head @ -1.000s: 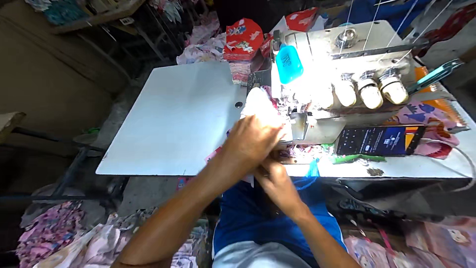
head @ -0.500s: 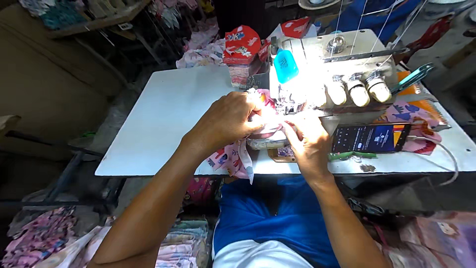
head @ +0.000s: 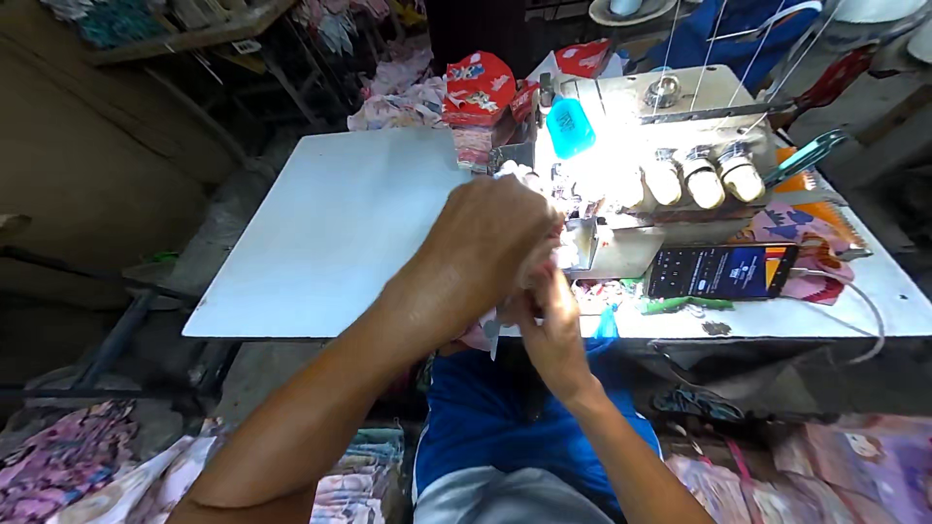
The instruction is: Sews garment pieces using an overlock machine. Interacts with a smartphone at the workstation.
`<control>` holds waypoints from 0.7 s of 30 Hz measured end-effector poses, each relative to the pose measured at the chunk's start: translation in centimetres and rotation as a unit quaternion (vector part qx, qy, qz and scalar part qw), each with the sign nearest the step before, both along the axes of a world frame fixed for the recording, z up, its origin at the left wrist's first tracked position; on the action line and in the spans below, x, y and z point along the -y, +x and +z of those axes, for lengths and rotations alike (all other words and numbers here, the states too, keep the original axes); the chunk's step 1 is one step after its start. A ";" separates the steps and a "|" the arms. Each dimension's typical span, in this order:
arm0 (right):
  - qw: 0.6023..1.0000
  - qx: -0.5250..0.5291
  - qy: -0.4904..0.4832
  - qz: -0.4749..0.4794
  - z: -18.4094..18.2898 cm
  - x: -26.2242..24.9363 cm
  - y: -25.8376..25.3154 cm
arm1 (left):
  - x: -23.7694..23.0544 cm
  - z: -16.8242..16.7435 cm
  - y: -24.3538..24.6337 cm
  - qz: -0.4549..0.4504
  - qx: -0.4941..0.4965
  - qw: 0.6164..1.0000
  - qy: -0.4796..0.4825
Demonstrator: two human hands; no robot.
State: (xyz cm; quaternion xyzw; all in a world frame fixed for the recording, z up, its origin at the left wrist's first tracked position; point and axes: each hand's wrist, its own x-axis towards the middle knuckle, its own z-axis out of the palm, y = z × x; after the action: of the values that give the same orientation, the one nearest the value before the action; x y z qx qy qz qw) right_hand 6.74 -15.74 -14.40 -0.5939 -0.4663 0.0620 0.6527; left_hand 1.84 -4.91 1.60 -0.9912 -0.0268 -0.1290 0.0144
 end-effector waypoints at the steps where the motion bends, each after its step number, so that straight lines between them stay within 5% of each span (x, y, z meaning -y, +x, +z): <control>1: 1.000 0.021 -0.009 0.015 0.2 -0.3 -0.5 | 1.2 -0.2 -0.4 0.002 0.006 1.000 0.010; 10: 0.995 0.061 -0.077 0.025 -0.9 2.2 -3.3 | 4.5 -6.8 -2.0 0.051 0.062 0.996 0.045; 21: 0.989 0.062 -0.069 0.112 -2.9 3.0 -3.6 | 3.3 -7.8 0.1 0.107 0.080 0.990 0.035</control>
State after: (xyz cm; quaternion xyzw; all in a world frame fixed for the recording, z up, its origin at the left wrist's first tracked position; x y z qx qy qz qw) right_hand 3.19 -18.71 -17.34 -0.5840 -0.5642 0.1299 0.5690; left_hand 1.91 -8.26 -6.16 -0.9680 -0.1290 -0.2064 0.0606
